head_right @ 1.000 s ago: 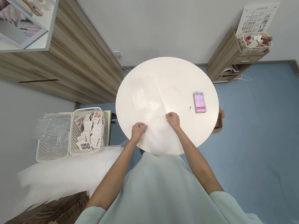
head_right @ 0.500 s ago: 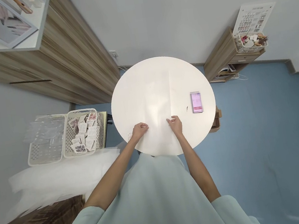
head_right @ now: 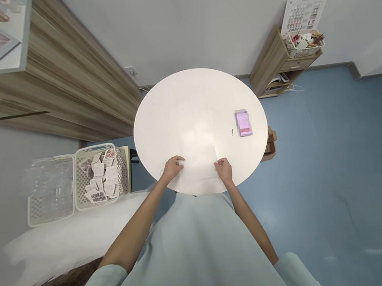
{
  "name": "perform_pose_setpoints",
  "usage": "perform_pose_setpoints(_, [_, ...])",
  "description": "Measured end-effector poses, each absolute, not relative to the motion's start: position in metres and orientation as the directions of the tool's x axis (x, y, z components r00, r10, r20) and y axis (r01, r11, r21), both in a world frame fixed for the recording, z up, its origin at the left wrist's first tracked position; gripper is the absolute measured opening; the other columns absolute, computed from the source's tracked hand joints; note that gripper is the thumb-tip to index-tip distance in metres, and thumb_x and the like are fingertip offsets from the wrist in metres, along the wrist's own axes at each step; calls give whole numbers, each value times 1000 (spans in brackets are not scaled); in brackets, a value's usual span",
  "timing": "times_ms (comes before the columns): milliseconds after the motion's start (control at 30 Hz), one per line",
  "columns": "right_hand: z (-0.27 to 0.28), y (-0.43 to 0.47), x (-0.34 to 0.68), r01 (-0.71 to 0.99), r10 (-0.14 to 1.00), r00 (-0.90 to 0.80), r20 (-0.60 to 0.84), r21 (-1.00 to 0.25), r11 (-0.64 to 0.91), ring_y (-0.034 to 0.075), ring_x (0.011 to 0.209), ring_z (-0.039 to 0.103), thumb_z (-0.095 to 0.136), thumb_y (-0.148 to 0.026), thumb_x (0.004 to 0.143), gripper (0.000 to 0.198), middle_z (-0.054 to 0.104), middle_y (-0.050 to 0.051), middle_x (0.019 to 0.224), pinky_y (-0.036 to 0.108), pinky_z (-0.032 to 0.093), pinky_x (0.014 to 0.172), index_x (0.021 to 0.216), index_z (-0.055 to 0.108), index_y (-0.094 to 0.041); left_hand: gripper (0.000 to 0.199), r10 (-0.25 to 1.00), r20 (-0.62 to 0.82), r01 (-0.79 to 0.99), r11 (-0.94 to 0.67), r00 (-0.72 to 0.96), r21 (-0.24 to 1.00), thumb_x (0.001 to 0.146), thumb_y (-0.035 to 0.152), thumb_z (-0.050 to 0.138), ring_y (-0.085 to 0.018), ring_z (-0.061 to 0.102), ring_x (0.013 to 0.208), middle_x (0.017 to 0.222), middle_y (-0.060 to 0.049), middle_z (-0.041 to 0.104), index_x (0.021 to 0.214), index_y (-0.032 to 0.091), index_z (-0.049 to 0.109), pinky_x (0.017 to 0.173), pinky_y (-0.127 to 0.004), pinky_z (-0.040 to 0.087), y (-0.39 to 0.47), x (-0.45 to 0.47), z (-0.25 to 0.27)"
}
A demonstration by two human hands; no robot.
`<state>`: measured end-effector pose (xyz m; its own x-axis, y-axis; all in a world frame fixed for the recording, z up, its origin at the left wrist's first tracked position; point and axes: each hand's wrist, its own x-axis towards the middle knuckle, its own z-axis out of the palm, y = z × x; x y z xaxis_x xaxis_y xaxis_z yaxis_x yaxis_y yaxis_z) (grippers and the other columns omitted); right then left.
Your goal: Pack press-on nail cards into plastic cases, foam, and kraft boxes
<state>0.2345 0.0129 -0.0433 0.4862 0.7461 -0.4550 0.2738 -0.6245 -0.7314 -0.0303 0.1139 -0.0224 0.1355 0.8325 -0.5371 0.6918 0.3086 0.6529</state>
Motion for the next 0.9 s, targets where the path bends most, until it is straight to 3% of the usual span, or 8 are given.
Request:
perform_pose_setpoints(133, [-42, 18, 241, 304, 767, 479, -426, -739, -601, 23, 79, 73, 67, -44, 83, 21, 76, 6, 96, 35, 55, 78, 88, 58, -26, 36, 879, -457, 701, 242, 134, 671, 81, 10, 60, -22, 70, 95, 114, -6, 71, 112, 23, 74, 86, -33, 56, 110, -50, -18])
perform_pose_setpoints(267, [-41, 21, 244, 306, 762, 489, -425, -735, -605, 23, 79, 72, 69, -45, 82, 23, 76, 6, 94, 35, 54, 79, 86, 58, -25, 30, 932, -301, 745, 52, 204, 665, 87, 24, 66, -30, 65, 119, 130, -9, 67, 116, 24, 71, 104, -42, 54, 97, -82, -18])
perform_pose_setpoints(400, [-41, 19, 248, 308, 752, 516, -411, -730, -610, 24, 80, 72, 70, -47, 82, 26, 76, 7, 95, 36, 55, 79, 87, 58, -25, 47, 903, -277, 789, -102, 330, 606, 84, 38, 74, -37, 56, 133, 140, -12, 65, 129, 25, 68, 114, -50, 49, 76, -116, -22])
perform_pose_setpoints(633, [-42, 1, 248, 320, 734, 506, -453, -692, -647, 22, 79, 72, 71, -45, 83, 27, 76, 5, 98, 35, 56, 75, 97, 58, -25, 66, 856, -302, 805, -197, 419, 560, 82, 23, 70, -39, 51, 142, 152, -13, 58, 147, 27, 58, 120, -54, 44, 57, -134, -26])
perform_pose_setpoints(900, [-38, -16, 246, 289, 702, 487, -520, -662, -691, 20, 76, 75, 68, -42, 85, 25, 77, 0, 90, 32, 58, 76, 102, 65, -24, 70, 823, -249, 719, -251, 511, 648, 88, 26, 71, -37, 47, 145, 156, -12, 55, 155, 24, 49, 122, -51, 42, 68, -66, -9])
